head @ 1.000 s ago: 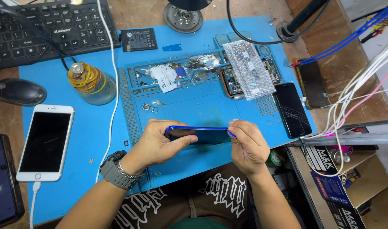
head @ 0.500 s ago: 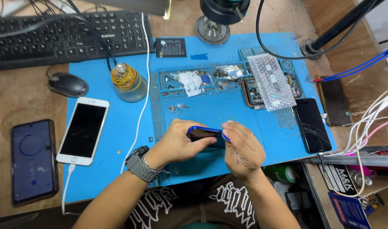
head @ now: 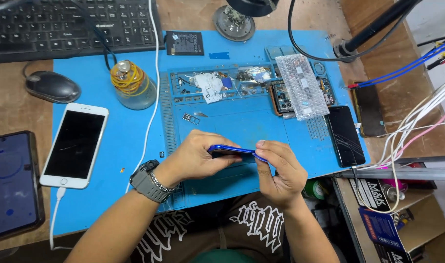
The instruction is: The person removes a blue phone case from a smartphone and then uses a plastic pry tool to separate the back cover from the phone's frame. They carefully work the tool around the edges to release the clips and lift the back panel off, revealing the internal components.
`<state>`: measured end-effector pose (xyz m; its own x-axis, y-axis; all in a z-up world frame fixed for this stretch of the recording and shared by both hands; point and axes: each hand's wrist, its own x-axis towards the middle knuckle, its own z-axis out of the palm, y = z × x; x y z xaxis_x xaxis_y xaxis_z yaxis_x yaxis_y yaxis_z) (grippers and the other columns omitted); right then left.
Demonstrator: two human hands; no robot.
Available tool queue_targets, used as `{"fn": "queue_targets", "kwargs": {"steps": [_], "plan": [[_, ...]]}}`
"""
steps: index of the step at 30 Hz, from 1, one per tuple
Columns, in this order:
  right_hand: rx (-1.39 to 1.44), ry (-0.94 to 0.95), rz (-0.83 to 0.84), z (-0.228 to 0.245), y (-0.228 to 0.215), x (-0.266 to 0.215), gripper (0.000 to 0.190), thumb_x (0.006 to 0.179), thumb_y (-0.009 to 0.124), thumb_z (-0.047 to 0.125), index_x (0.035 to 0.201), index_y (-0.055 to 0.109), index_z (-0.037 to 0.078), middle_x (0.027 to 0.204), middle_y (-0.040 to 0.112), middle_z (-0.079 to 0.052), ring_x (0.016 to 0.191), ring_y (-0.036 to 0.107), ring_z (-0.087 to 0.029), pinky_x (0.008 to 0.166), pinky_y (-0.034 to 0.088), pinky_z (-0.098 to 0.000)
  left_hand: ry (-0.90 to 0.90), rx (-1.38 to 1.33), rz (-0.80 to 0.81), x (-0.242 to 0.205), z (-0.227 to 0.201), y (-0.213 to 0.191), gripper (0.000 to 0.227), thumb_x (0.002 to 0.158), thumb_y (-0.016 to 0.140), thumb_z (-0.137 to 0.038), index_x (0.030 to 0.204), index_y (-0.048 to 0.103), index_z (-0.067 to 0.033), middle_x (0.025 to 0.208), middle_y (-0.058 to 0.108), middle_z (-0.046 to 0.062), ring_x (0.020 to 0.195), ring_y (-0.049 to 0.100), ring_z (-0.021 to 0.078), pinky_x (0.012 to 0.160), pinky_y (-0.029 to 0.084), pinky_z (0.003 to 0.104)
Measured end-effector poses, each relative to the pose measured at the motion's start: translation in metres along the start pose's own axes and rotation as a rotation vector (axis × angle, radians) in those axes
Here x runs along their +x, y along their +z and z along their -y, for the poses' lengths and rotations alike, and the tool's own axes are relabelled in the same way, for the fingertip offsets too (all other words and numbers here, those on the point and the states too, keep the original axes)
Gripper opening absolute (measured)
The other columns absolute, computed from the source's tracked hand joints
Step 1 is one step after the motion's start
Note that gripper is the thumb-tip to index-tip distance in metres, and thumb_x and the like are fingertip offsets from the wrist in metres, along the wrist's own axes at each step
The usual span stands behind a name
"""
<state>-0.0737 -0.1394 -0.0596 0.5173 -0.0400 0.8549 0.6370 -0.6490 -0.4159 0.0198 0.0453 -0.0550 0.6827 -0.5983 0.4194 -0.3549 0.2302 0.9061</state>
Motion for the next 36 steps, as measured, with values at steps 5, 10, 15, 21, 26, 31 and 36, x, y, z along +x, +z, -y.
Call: {"fn": "queue_targets", "kwargs": {"steps": [5, 10, 15, 21, 26, 31, 36], "plan": [[0.019, 0.057, 0.051, 0.003, -0.007, 0.002, 0.004, 0.089, 0.074, -0.006, 0.091, 0.075, -0.008, 0.088, 0.074, -0.020, 0.079, 0.076, -0.038, 0.075, 0.064, -0.0470, 0.035, 0.029, 0.045, 0.001, 0.005, -0.003, 0.016, 0.082, 0.082, -0.004, 0.096, 0.081, -0.0098, 0.079, 0.079, 0.015, 0.072, 0.078, 0.0315, 0.060, 0.063, 0.036], [0.035, 0.041, 0.084, -0.002, -0.009, 0.002, 0.005, 0.090, 0.072, -0.005, 0.091, 0.075, -0.008, 0.088, 0.074, -0.021, 0.077, 0.075, -0.037, 0.074, 0.064, -0.0456, 0.039, 0.032, 0.052, 0.002, 0.004, -0.004, 0.016, 0.083, 0.082, -0.005, 0.098, 0.082, -0.0105, 0.081, 0.080, 0.014, 0.073, 0.078, 0.0304, 0.062, 0.063, 0.035], [0.038, 0.019, 0.171, 0.005, -0.007, 0.009, 0.009, 0.093, 0.067, -0.005, 0.090, 0.074, -0.007, 0.084, 0.072, -0.019, 0.074, 0.074, -0.036, 0.072, 0.064, -0.0442, 0.061, 0.080, 0.089, -0.001, 0.009, -0.005, 0.015, 0.083, 0.081, -0.005, 0.097, 0.080, -0.0113, 0.081, 0.079, 0.013, 0.074, 0.078, 0.0317, 0.064, 0.063, 0.037], [-0.023, 0.046, 0.169, 0.005, -0.009, 0.011, 0.006, 0.093, 0.067, -0.004, 0.092, 0.072, -0.007, 0.086, 0.072, -0.016, 0.075, 0.075, -0.033, 0.071, 0.064, -0.0413, 0.059, 0.083, 0.084, 0.001, 0.003, -0.005, 0.013, 0.083, 0.081, -0.006, 0.095, 0.079, -0.0107, 0.081, 0.079, 0.013, 0.074, 0.078, 0.0322, 0.063, 0.062, 0.037], [-0.060, 0.005, 0.165, 0.004, -0.006, 0.009, 0.007, 0.093, 0.067, -0.004, 0.093, 0.072, -0.008, 0.088, 0.072, -0.017, 0.079, 0.076, -0.034, 0.074, 0.065, -0.0422, 0.039, 0.080, 0.081, 0.000, 0.003, -0.006, 0.013, 0.083, 0.081, -0.006, 0.095, 0.079, -0.0109, 0.081, 0.079, 0.013, 0.075, 0.078, 0.0319, 0.064, 0.063, 0.037], [-0.120, -0.049, 0.183, 0.008, -0.005, 0.015, 0.006, 0.093, 0.067, -0.007, 0.092, 0.072, -0.009, 0.087, 0.072, -0.018, 0.081, 0.076, -0.035, 0.076, 0.065, -0.0429, 0.018, 0.083, 0.077, 0.001, 0.000, -0.005, 0.012, 0.084, 0.080, -0.007, 0.095, 0.079, -0.0111, 0.082, 0.079, 0.014, 0.075, 0.078, 0.0324, 0.065, 0.063, 0.037], [-0.160, -0.100, 0.203, 0.008, -0.002, 0.018, 0.006, 0.093, 0.066, -0.009, 0.092, 0.072, -0.009, 0.087, 0.071, -0.019, 0.080, 0.076, -0.036, 0.075, 0.065, -0.0438, 0.015, 0.099, 0.068, 0.002, -0.004, -0.005, 0.010, 0.085, 0.080, -0.006, 0.094, 0.078, -0.0082, 0.081, 0.078, 0.016, 0.073, 0.078, 0.0336, 0.063, 0.064, 0.038]]}}
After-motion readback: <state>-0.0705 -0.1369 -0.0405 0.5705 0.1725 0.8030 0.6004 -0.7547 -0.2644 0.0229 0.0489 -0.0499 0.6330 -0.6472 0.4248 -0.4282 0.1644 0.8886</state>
